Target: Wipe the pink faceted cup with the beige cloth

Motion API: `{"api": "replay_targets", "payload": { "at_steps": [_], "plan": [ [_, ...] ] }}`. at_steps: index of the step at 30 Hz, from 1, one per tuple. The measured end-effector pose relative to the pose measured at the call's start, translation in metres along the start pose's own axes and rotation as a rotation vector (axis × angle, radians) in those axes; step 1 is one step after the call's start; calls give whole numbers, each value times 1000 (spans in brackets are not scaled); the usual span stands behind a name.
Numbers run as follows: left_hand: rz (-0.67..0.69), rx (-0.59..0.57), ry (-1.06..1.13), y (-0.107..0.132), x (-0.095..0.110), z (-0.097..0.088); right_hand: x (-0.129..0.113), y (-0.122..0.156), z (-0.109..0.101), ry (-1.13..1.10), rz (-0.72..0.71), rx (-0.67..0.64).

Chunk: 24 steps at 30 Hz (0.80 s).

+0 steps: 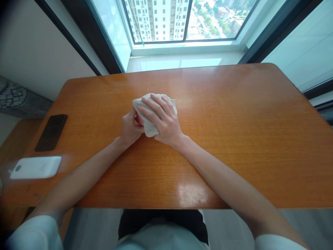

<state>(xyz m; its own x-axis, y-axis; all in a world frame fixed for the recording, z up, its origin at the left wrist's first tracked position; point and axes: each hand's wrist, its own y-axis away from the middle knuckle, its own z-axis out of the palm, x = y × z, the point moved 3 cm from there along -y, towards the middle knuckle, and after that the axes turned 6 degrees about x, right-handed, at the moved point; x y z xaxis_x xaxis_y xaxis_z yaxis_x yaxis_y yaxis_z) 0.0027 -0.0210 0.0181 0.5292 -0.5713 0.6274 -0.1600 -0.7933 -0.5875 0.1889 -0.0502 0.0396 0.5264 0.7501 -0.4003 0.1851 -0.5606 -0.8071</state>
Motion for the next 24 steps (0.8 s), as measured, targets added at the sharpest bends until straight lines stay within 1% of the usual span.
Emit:
{"api": "replay_targets", "payload": {
  "at_steps": [3, 4, 5, 6, 9, 10, 11, 12, 15, 16, 17, 18, 19, 22, 23, 24],
  "plan": [
    [27, 12, -8, -1, 5, -1, 13, 1, 0, -47, 241, 71],
    [30, 14, -14, -2, 6, -1, 15, 2, -1, -59, 293, 84],
    [31, 12, -19, -1, 6, -1, 15, 3, -1, -62, 298, 83],
    [31, 9, -19, -1, 5, -1, 13, 3, -2, -55, 256, 71],
    [17, 8, -11, 0, -1, 1, -1, 2, -1, 6, 9, -20],
    [11, 8, -11, 1, -3, 1, -4, 2, -1, 22, -47, -36],
    [7, 6, -12, 1, -4, 2, -5, 1, 0, 29, -59, -34],
    [7, 6, -15, 0, -3, 2, -2, 1, 0, 27, -24, -16],
    [35, 18, -11, -2, 4, -1, 13, 1, 0, -32, 224, 76],
    [43, 21, -7, -2, 7, -1, 16, 2, 0, -46, 275, 88],
    [45, 20, -2, -2, 8, -2, 17, 2, 0, -51, 282, 91],
    [41, 13, 5, -2, 8, -2, 15, 2, -1, -48, 250, 84],
    [33, 3, 13, -2, 6, -2, 11, 2, -2, -38, 186, 68],
    [3, -5, 11, 0, 0, 0, -3, 2, -2, 5, -52, -22],
    [-1, -3, 8, 0, -2, 1, -5, 1, -1, 13, -89, -40],
    [-3, 3, 3, 0, -2, 1, -3, 1, -1, 15, -78, -42]
  ]
}}
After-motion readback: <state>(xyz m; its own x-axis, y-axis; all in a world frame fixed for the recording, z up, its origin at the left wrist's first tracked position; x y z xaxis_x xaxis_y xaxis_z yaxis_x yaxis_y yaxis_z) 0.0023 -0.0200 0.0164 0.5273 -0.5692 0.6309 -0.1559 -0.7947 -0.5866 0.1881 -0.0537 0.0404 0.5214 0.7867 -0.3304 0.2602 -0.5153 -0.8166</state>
